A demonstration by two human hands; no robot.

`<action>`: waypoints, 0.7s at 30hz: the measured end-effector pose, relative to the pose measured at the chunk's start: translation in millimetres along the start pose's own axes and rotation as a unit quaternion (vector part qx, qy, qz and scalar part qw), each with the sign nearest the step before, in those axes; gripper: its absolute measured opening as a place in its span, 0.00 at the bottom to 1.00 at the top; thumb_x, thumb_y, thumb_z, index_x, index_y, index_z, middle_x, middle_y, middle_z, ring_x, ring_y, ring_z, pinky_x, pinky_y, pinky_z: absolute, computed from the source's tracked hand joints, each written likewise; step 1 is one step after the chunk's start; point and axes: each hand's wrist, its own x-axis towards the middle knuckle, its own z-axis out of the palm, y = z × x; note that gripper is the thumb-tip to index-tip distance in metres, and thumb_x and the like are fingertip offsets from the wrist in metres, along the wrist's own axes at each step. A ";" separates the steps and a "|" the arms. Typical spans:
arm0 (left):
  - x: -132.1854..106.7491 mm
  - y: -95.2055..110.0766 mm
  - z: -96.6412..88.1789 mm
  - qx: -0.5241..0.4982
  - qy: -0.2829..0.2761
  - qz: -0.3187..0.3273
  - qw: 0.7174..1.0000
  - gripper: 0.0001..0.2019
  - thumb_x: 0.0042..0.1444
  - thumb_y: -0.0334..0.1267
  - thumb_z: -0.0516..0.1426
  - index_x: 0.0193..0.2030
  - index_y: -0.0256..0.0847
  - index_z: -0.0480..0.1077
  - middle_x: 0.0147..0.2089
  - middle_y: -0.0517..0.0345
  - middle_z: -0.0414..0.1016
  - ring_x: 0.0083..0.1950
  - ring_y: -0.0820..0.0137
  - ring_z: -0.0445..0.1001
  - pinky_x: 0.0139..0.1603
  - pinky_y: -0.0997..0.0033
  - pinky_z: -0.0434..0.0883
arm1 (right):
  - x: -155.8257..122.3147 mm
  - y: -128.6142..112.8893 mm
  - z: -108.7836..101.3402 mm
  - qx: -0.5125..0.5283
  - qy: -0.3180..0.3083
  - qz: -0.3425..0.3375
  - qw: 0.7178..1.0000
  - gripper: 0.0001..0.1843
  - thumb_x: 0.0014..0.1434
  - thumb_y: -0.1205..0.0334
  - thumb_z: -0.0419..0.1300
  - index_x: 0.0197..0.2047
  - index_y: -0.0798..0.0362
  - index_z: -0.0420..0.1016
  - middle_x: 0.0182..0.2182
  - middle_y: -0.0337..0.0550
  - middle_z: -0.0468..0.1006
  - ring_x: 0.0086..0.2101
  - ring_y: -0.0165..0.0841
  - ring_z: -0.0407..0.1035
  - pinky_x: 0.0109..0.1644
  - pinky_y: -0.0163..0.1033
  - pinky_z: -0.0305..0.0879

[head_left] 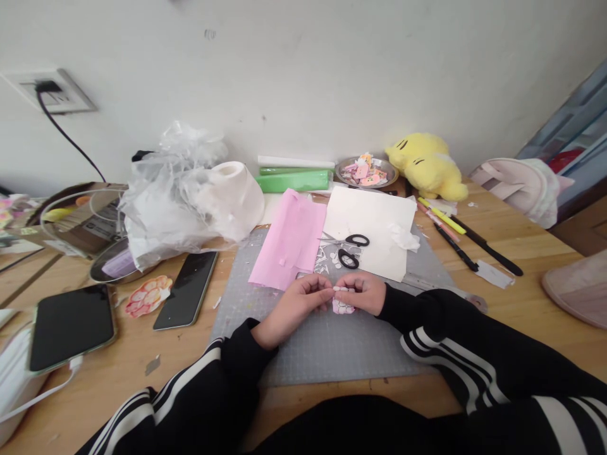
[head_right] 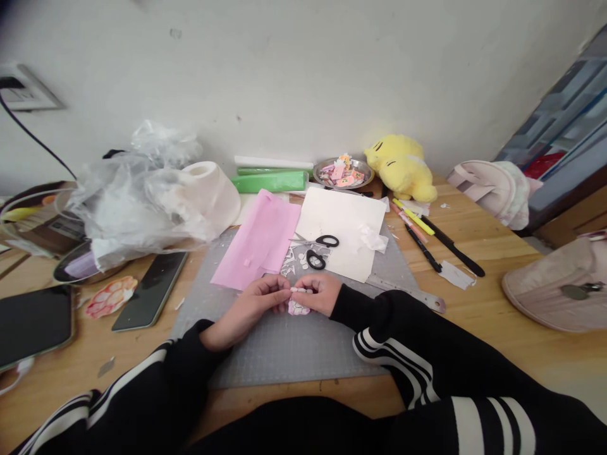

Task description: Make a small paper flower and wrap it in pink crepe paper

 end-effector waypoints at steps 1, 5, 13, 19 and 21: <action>0.0 0.1 0.0 0.000 -0.001 0.001 1.000 0.09 0.46 0.39 0.56 0.26 0.35 0.63 0.21 0.65 0.63 0.22 0.80 0.60 0.24 0.78 0.56 | 0.0 0.2 0.0 0.001 0.000 -0.001 1.000 0.13 0.46 0.55 0.57 0.26 0.58 0.66 0.15 0.33 0.63 0.16 0.19 0.53 0.18 0.27 0.50; -1.1 1.8 1.1 -0.006 0.002 0.005 1.000 0.09 0.47 0.40 0.56 0.26 0.35 0.63 0.21 0.65 0.62 0.22 0.79 0.60 0.24 0.78 0.56 | 1.2 2.2 0.0 0.004 0.000 -0.005 1.000 0.14 0.47 0.54 0.57 0.26 0.58 0.66 0.16 0.34 0.64 0.16 0.20 0.55 0.17 0.27 0.52; -1.7 2.8 2.2 0.001 0.006 0.008 1.000 0.09 0.48 0.40 0.55 0.26 0.36 0.63 0.21 0.65 0.63 0.22 0.79 0.61 0.24 0.78 0.57 | 3.7 5.1 0.5 0.026 0.004 0.002 1.000 0.13 0.48 0.54 0.56 0.26 0.58 0.66 0.16 0.34 0.65 0.15 0.20 0.56 0.16 0.26 0.54; -1.3 2.0 1.6 -0.008 0.003 0.014 1.000 0.08 0.48 0.40 0.55 0.27 0.35 0.63 0.22 0.64 0.65 0.22 0.79 0.61 0.24 0.79 0.56 | 2.7 5.2 0.5 0.034 0.002 -0.003 0.999 0.13 0.48 0.55 0.56 0.27 0.59 0.66 0.16 0.35 0.66 0.16 0.20 0.57 0.16 0.26 0.54; -0.8 1.0 1.3 -0.006 0.004 0.011 1.000 0.08 0.48 0.39 0.55 0.27 0.35 0.64 0.22 0.64 0.64 0.22 0.80 0.60 0.24 0.79 0.56 | 2.7 5.4 0.4 0.034 0.001 -0.002 0.999 0.13 0.48 0.55 0.56 0.26 0.59 0.66 0.16 0.35 0.66 0.15 0.20 0.56 0.16 0.26 0.53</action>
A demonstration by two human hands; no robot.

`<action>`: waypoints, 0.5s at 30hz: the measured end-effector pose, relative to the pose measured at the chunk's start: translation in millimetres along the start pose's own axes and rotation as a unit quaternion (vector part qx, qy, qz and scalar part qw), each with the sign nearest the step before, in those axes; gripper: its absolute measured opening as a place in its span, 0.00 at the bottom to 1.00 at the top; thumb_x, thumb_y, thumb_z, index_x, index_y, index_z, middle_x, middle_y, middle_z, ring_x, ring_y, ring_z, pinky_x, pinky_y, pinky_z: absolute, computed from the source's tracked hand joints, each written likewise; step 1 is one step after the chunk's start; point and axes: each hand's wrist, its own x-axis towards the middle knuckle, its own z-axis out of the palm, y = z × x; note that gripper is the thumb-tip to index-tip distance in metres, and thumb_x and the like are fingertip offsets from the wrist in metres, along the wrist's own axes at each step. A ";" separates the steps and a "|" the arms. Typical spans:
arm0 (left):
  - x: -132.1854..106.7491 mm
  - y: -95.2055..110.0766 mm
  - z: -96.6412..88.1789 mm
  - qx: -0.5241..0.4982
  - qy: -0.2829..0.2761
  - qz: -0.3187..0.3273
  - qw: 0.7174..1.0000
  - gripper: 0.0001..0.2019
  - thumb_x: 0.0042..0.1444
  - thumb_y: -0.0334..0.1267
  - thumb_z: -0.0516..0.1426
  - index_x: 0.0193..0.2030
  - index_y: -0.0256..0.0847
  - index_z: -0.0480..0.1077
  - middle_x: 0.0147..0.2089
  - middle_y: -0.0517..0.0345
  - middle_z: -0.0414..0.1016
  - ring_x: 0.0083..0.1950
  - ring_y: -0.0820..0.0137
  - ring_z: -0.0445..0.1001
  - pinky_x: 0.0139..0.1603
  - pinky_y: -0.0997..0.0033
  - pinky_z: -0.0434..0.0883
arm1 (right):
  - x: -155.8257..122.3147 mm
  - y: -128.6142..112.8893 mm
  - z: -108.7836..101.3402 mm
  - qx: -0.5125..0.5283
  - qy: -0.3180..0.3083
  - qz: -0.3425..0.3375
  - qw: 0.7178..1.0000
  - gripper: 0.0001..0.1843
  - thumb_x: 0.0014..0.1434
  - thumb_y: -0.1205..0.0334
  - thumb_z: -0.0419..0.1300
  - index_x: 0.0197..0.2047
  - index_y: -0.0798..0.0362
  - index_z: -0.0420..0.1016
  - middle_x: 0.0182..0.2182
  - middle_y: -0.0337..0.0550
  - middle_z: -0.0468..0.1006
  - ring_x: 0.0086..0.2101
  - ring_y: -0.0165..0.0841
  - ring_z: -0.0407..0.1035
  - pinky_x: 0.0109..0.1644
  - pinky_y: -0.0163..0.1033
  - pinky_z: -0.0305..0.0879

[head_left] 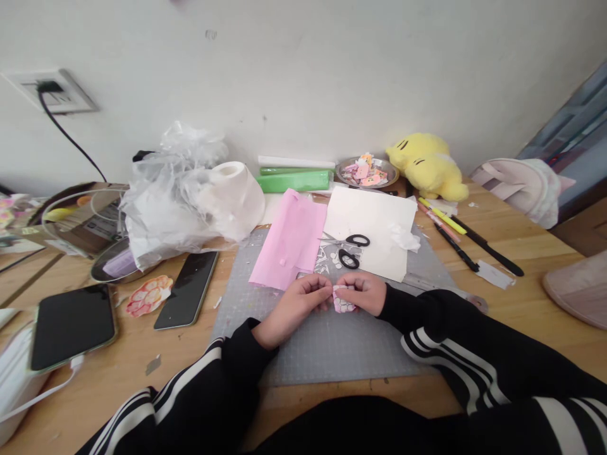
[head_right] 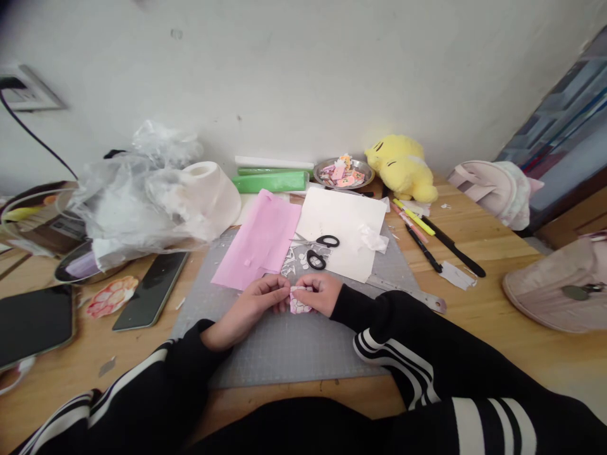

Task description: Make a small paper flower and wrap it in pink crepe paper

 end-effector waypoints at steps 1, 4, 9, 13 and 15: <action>0.3 -0.7 -0.2 0.004 0.001 -0.001 1.000 0.08 0.47 0.39 0.55 0.27 0.35 0.64 0.22 0.65 0.64 0.22 0.80 0.60 0.24 0.79 0.56 | 0.0 0.1 -0.1 -0.001 0.000 0.001 1.000 0.13 0.48 0.55 0.56 0.26 0.59 0.66 0.16 0.35 0.66 0.15 0.20 0.56 0.16 0.26 0.53; 1.2 -2.8 -0.6 0.020 -0.001 0.005 1.000 0.08 0.48 0.39 0.55 0.27 0.35 0.63 0.22 0.65 0.63 0.22 0.80 0.60 0.24 0.79 0.56 | 0.1 0.3 -0.3 -0.007 0.003 -0.001 1.000 0.13 0.48 0.55 0.56 0.26 0.58 0.65 0.16 0.35 0.65 0.15 0.20 0.56 0.16 0.26 0.54; 0.5 -3.3 1.0 0.063 -0.003 0.028 0.998 0.08 0.50 0.40 0.53 0.28 0.37 0.62 0.21 0.65 0.62 0.22 0.79 0.60 0.24 0.78 0.57 | 0.1 0.7 -0.6 -0.010 0.004 -0.008 1.000 0.13 0.48 0.54 0.56 0.26 0.58 0.65 0.16 0.34 0.65 0.15 0.20 0.56 0.17 0.26 0.54; -1.2 -2.9 2.4 0.125 0.001 0.043 0.991 0.09 0.53 0.41 0.50 0.28 0.38 0.61 0.21 0.65 0.62 0.23 0.77 0.61 0.25 0.77 0.59 | -0.3 0.3 -0.8 -0.013 0.000 -0.010 1.000 0.14 0.48 0.54 0.56 0.26 0.58 0.64 0.15 0.33 0.63 0.15 0.19 0.55 0.17 0.25 0.53; -1.8 -3.0 2.7 0.138 0.001 0.046 0.989 0.09 0.54 0.42 0.48 0.29 0.38 0.61 0.21 0.64 0.62 0.24 0.76 0.61 0.26 0.76 0.60 | -0.6 -0.2 -0.6 -0.012 -0.002 -0.008 1.000 0.14 0.48 0.54 0.56 0.26 0.58 0.65 0.15 0.33 0.63 0.15 0.19 0.55 0.17 0.25 0.52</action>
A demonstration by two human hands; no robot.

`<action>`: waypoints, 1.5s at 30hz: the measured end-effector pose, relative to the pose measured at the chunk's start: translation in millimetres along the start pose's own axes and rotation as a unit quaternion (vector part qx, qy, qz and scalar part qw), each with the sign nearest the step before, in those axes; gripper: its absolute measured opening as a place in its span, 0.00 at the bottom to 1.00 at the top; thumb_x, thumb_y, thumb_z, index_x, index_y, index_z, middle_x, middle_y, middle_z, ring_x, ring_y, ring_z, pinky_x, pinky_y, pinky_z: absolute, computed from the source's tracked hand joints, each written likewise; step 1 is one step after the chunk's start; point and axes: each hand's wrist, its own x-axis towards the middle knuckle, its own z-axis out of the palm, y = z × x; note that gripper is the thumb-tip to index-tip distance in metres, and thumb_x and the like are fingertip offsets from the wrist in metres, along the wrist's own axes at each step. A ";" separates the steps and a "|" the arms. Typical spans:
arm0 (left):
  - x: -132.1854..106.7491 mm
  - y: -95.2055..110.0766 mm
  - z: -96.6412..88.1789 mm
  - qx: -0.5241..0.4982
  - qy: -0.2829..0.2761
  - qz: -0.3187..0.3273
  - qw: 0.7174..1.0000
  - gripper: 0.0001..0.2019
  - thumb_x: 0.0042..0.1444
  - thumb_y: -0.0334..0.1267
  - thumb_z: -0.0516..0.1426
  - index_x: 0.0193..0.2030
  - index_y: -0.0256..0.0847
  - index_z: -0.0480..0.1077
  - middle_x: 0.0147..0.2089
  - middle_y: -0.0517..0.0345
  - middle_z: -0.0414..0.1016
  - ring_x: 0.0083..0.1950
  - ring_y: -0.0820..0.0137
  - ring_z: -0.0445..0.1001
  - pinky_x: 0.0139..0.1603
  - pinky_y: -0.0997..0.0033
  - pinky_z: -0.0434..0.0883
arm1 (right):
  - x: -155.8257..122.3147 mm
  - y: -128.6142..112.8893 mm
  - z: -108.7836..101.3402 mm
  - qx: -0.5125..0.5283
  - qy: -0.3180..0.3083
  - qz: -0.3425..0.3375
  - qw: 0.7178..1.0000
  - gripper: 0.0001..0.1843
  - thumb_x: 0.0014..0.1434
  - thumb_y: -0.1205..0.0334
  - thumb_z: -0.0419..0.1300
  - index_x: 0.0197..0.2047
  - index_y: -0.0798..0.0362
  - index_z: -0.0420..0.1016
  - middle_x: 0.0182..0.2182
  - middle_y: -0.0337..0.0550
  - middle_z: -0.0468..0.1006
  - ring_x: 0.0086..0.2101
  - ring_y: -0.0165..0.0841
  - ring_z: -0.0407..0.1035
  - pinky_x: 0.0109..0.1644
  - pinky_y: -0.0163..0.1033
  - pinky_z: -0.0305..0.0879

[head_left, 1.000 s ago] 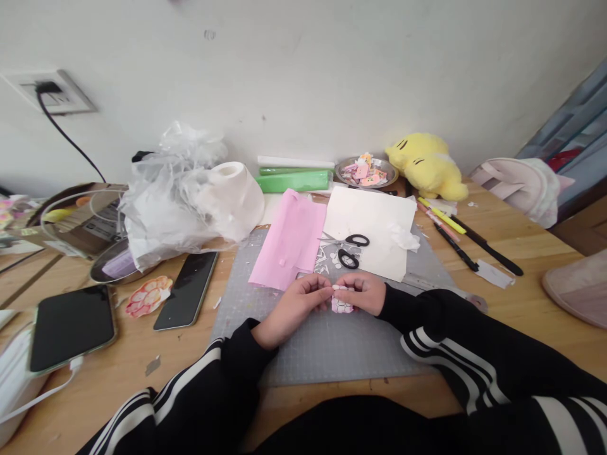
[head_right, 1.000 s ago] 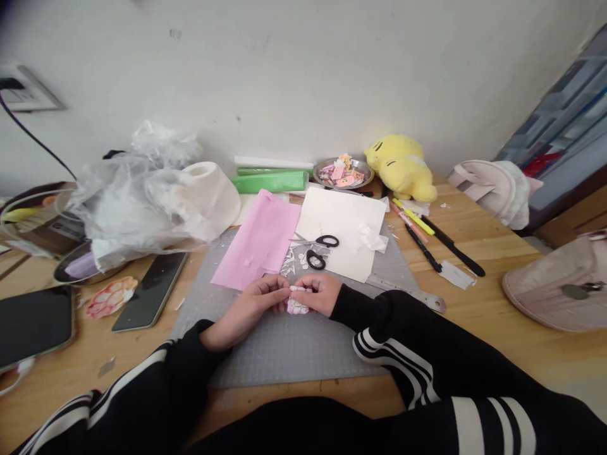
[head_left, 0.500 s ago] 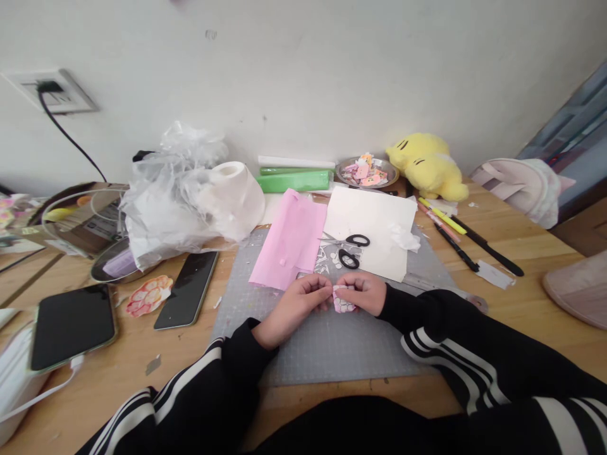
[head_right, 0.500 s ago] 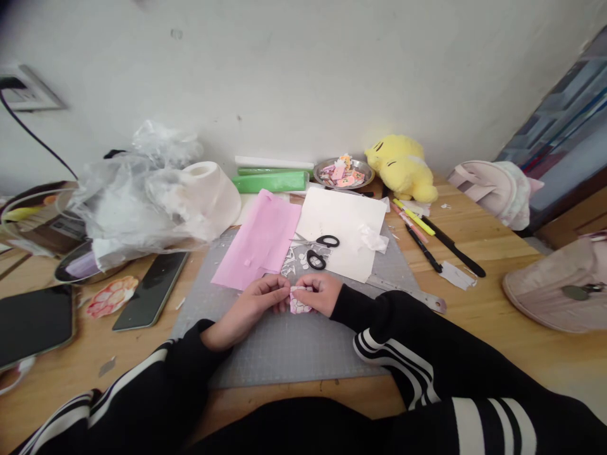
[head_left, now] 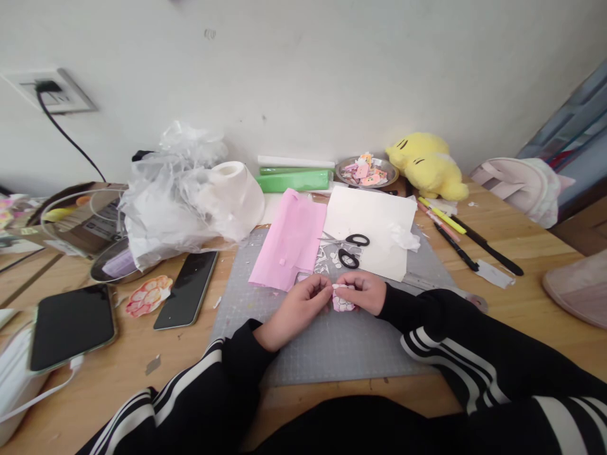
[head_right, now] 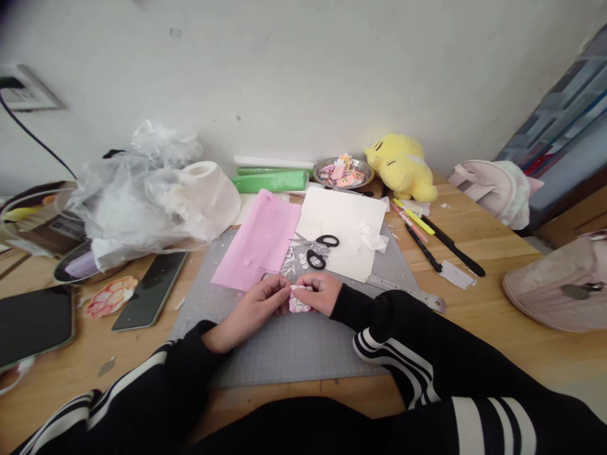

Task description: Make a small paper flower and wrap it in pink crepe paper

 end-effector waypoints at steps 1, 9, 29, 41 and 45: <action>-0.2 0.2 0.1 -0.001 0.000 0.001 1.000 0.09 0.54 0.42 0.48 0.29 0.38 0.61 0.22 0.64 0.62 0.24 0.76 0.62 0.26 0.76 0.60 | -0.1 -0.4 0.2 0.001 0.000 0.002 1.000 0.14 0.48 0.54 0.56 0.26 0.58 0.64 0.15 0.33 0.63 0.15 0.19 0.55 0.17 0.25 0.52; 0.7 4.1 -0.4 -0.071 0.010 -0.025 0.997 0.09 0.52 0.41 0.50 0.28 0.37 0.61 0.21 0.65 0.63 0.23 0.77 0.61 0.25 0.77 0.59 | 0.1 -2.8 0.2 0.005 0.007 0.014 1.000 0.13 0.49 0.55 0.55 0.27 0.58 0.65 0.16 0.34 0.65 0.16 0.20 0.56 0.17 0.26 0.54; 1.0 4.0 -1.6 -0.096 -0.006 -0.043 0.994 0.09 0.48 0.41 0.54 0.26 0.36 0.63 0.22 0.65 0.61 0.23 0.79 0.60 0.25 0.78 0.58 | -0.8 -2.9 0.4 -0.008 -0.008 0.006 1.000 0.15 0.48 0.53 0.56 0.27 0.58 0.65 0.17 0.35 0.65 0.16 0.19 0.56 0.17 0.25 0.53; 0.8 4.7 -1.9 -0.109 0.002 -0.038 0.993 0.10 0.49 0.42 0.53 0.26 0.37 0.62 0.21 0.64 0.63 0.22 0.78 0.61 0.25 0.77 0.58 | -0.1 -3.0 0.8 -0.004 -0.003 0.015 1.000 0.15 0.48 0.53 0.55 0.27 0.58 0.65 0.17 0.35 0.66 0.16 0.20 0.57 0.17 0.25 0.54; 1.7 2.7 -1.9 -0.106 -0.001 -0.039 0.994 0.10 0.47 0.43 0.55 0.27 0.37 0.62 0.21 0.64 0.63 0.22 0.78 0.61 0.24 0.77 0.58 | -0.2 -3.3 0.1 -0.003 -0.009 0.008 1.000 0.15 0.48 0.52 0.56 0.26 0.58 0.65 0.17 0.35 0.66 0.16 0.20 0.57 0.17 0.25 0.54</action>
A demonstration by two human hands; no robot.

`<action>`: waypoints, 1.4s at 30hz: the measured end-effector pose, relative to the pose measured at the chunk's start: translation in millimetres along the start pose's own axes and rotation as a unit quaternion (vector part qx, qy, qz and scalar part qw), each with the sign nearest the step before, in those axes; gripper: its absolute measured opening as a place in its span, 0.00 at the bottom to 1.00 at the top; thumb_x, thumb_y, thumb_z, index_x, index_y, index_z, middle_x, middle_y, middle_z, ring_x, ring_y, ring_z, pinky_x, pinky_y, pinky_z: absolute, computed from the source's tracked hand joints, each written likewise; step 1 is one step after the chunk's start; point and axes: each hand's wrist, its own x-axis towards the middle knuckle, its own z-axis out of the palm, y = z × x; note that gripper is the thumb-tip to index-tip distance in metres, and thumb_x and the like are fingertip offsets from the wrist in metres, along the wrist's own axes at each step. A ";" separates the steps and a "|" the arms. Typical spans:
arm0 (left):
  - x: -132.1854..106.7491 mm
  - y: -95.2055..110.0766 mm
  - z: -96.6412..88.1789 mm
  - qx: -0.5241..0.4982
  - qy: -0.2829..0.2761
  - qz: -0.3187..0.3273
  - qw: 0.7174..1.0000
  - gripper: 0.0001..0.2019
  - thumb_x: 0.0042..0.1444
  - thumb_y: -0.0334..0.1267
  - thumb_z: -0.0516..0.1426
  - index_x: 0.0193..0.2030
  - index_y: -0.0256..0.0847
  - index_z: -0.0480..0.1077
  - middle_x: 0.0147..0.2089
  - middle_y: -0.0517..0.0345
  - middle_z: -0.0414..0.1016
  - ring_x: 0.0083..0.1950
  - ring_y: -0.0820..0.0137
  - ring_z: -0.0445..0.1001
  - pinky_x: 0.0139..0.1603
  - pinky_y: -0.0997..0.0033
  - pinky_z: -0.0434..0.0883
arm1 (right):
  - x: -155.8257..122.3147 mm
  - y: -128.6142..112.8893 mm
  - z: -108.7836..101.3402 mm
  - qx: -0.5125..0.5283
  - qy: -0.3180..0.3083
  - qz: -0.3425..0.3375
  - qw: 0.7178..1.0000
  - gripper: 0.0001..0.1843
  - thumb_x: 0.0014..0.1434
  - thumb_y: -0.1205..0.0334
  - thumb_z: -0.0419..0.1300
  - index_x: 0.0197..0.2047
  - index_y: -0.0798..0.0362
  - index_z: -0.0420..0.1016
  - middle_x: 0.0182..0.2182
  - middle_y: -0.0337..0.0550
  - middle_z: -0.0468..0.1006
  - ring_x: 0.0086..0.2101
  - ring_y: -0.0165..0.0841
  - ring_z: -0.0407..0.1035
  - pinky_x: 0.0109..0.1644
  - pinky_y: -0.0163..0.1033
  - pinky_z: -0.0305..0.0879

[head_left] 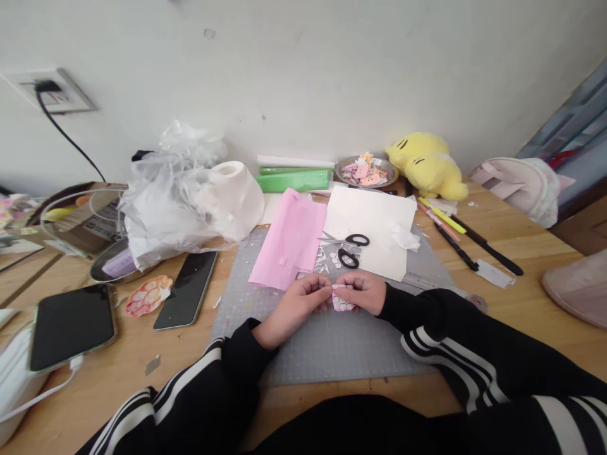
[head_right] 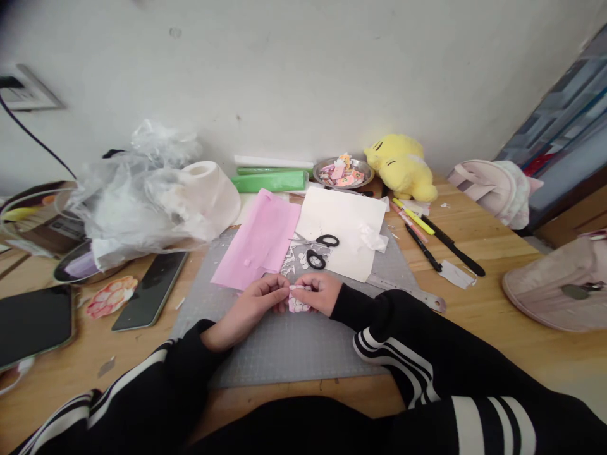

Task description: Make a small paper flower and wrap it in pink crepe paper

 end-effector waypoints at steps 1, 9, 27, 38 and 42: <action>0.2 -0.5 0.0 0.008 0.001 0.000 1.000 0.10 0.47 0.43 0.54 0.27 0.37 0.62 0.21 0.64 0.63 0.22 0.78 0.61 0.24 0.77 0.58 | -0.1 0.1 -0.2 -0.001 0.000 -0.001 1.000 0.15 0.48 0.52 0.56 0.26 0.58 0.65 0.17 0.35 0.66 0.16 0.20 0.57 0.17 0.26 0.54; -0.5 -3.5 0.1 0.091 0.003 0.028 0.995 0.09 0.50 0.41 0.51 0.26 0.38 0.61 0.21 0.65 0.61 0.23 0.77 0.59 0.24 0.77 0.57 | 0.6 3.8 -0.2 -0.031 0.007 0.004 0.999 0.13 0.49 0.54 0.56 0.26 0.57 0.65 0.14 0.33 0.62 0.15 0.20 0.56 0.16 0.25 0.52; -0.6 -4.0 1.0 0.036 -0.015 0.015 0.999 0.08 0.50 0.40 0.52 0.28 0.37 0.62 0.24 0.63 0.65 0.24 0.78 0.62 0.26 0.77 0.59 | 0.4 0.1 0.8 0.007 0.021 -0.010 1.000 0.11 0.46 0.58 0.57 0.25 0.58 0.65 0.14 0.34 0.64 0.15 0.19 0.55 0.17 0.26 0.53; 0.1 -2.8 0.2 0.009 -0.023 0.012 1.000 0.09 0.51 0.40 0.52 0.27 0.36 0.62 0.24 0.64 0.65 0.23 0.79 0.61 0.25 0.78 0.58 | -1.9 -4.8 1.2 -0.022 0.016 -0.001 1.000 0.09 0.46 0.60 0.56 0.23 0.58 0.65 0.15 0.34 0.64 0.15 0.19 0.55 0.17 0.25 0.51; 1.5 -5.0 -0.6 0.015 -0.025 0.012 0.999 0.08 0.50 0.40 0.53 0.27 0.36 0.62 0.24 0.63 0.65 0.24 0.79 0.62 0.26 0.78 0.58 | -2.0 -5.6 0.9 -0.027 0.013 0.003 1.000 0.08 0.46 0.61 0.56 0.23 0.58 0.65 0.15 0.33 0.64 0.15 0.19 0.54 0.17 0.25 0.51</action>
